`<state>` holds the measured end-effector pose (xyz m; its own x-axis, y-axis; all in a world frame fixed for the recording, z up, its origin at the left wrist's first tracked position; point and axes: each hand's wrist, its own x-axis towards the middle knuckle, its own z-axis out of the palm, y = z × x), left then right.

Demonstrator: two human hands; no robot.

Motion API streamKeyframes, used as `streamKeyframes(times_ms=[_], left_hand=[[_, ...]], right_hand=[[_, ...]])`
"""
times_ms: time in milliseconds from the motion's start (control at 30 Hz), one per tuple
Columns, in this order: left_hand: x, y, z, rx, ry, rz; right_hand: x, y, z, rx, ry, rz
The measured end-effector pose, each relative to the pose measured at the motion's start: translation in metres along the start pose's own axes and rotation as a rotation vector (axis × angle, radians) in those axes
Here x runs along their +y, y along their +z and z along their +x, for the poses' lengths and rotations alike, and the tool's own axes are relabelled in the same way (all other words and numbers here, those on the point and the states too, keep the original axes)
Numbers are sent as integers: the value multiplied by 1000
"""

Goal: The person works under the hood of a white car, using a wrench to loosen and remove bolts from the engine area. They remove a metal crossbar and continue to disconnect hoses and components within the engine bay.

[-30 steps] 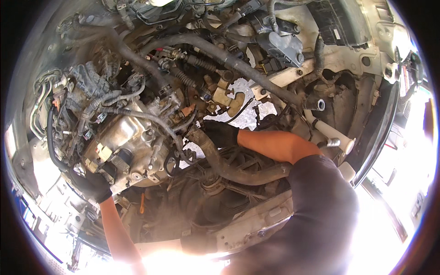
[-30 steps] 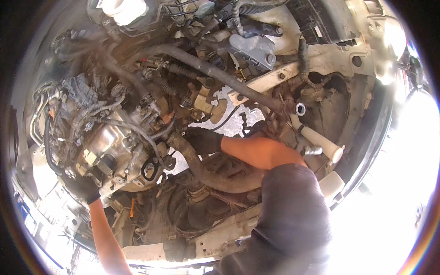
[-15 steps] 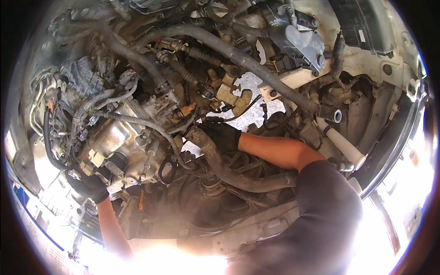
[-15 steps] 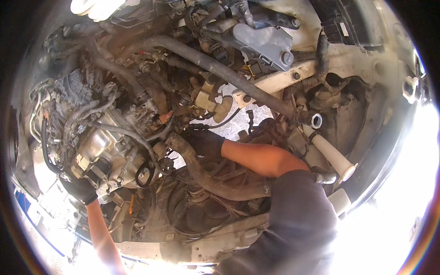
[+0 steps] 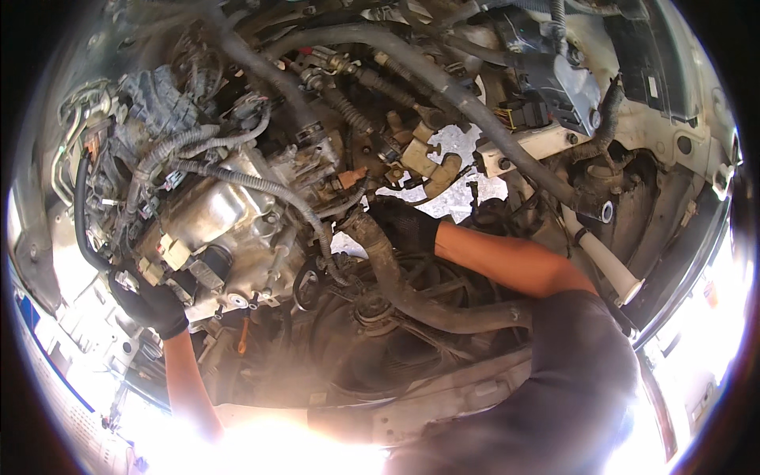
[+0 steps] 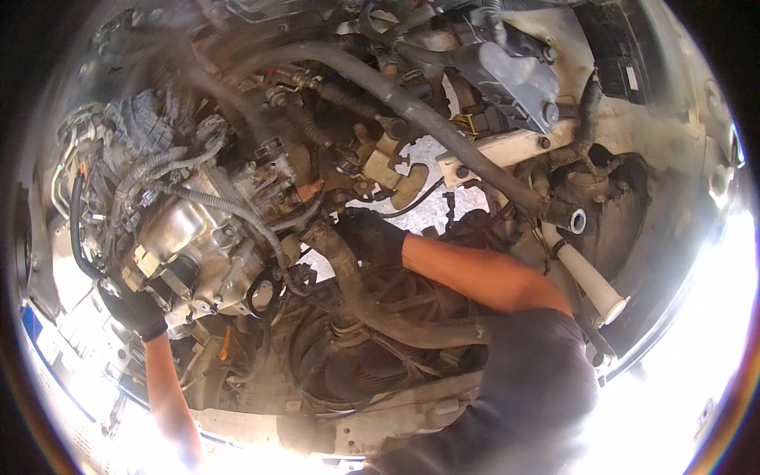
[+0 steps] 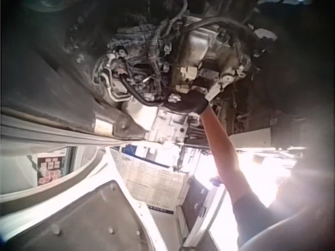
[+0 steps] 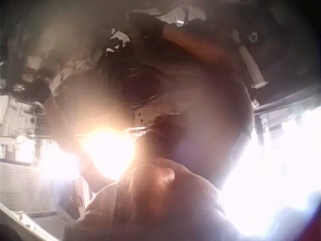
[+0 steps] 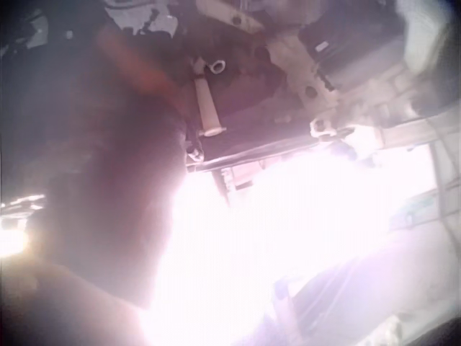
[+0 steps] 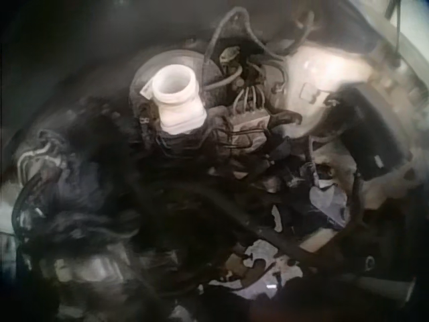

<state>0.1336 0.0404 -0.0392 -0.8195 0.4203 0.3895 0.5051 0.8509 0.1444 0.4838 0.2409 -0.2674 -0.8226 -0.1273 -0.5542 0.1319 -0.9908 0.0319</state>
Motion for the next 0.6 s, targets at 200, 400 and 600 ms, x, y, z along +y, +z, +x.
streamKeyframes(times_ms=[200, 400, 600], left_hand=[[-24, -6, -4, 24, 337, 30], [-6, 15, -9, -30, 270, -373], [-38, -3, 3, 46, 614, 329]], right_hand=[[5, 2, 0, -69, 84, 124], [8, -12, 1, -295, 172, 264], [46, -69, 16, -147, -287, -785]])
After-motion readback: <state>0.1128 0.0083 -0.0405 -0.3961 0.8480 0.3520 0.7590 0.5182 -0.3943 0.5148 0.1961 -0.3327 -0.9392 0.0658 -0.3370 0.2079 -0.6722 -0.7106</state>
